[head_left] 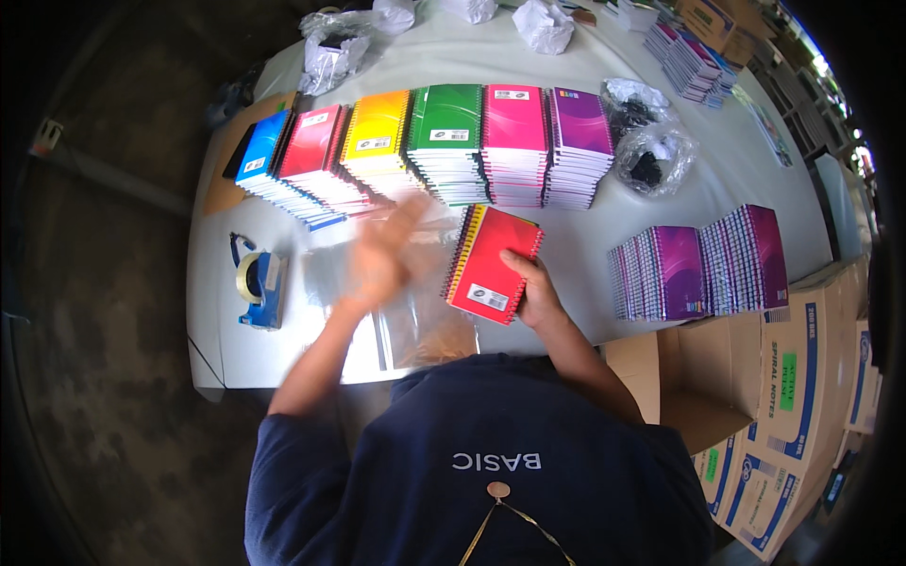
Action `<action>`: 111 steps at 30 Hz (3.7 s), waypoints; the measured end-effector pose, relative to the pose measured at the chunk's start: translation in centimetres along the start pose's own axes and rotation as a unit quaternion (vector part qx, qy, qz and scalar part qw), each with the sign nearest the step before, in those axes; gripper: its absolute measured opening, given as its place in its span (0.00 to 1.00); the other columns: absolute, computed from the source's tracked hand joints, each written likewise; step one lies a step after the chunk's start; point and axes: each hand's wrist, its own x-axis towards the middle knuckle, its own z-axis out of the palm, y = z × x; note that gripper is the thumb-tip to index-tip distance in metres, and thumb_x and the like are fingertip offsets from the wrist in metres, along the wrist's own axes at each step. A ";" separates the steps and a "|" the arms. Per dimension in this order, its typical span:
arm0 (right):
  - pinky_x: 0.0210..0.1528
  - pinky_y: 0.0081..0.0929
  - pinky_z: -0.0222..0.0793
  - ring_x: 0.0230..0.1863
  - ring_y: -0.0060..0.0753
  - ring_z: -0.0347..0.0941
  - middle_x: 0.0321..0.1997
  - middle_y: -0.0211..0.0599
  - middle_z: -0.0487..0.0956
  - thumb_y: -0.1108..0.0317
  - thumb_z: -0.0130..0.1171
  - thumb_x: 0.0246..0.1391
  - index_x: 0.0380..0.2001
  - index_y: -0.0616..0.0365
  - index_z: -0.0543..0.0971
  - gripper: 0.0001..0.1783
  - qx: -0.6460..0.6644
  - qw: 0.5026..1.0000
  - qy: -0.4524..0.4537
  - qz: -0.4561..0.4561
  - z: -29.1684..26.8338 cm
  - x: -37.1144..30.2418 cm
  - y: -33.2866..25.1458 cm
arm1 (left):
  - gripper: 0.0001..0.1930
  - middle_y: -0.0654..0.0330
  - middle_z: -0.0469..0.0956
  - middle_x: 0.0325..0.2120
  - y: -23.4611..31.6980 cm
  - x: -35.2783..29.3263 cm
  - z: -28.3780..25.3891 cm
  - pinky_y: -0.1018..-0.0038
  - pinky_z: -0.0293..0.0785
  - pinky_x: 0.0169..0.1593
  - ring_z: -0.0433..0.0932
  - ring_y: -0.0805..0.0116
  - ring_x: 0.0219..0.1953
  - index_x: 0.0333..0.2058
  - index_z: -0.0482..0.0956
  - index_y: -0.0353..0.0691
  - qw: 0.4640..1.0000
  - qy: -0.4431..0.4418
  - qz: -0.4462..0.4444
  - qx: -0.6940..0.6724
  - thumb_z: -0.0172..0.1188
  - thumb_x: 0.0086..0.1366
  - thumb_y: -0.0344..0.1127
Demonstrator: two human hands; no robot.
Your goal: The person assembles sets of spiral-bound notebooks in various colors, places a cardboard backing on the stack, and then inserts the bundle into a plastic sleeve, securing it with tape.
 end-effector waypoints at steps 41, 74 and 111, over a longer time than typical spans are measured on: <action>0.53 0.36 0.69 0.51 0.37 0.72 0.51 0.44 0.73 0.61 0.64 0.50 0.55 0.62 0.66 0.32 -0.046 0.986 -0.104 0.119 1.2 -1.3 -1.2 | 0.34 0.48 0.62 0.59 -9.0 3.0 -3.1 0.55 0.53 0.64 0.58 0.47 0.62 0.55 0.66 0.40 0.996 0.072 -0.007 -0.044 0.54 0.46 0.14; 0.55 0.27 0.63 0.51 0.27 0.67 0.49 0.37 0.72 0.66 0.69 0.42 0.57 0.60 0.62 0.39 -0.308 0.933 -0.175 -0.065 9.2 -0.3 8.3 | 0.43 0.51 0.67 0.51 -1.2 -11.9 -3.2 0.67 0.58 0.61 0.64 0.63 0.57 0.59 0.56 0.35 0.741 -0.006 -0.360 -0.567 0.72 0.47 0.33; 0.47 0.35 0.73 0.46 0.34 0.73 0.45 0.39 0.74 0.62 0.63 0.49 0.53 0.60 0.66 0.30 -0.044 0.996 0.011 0.083 10.4 2.7 11.5 | 0.13 0.52 0.77 0.44 -21.5 -0.5 -12.0 0.67 0.73 0.47 0.79 0.62 0.42 0.46 0.78 0.43 0.970 0.060 -0.231 0.038 0.56 0.62 0.31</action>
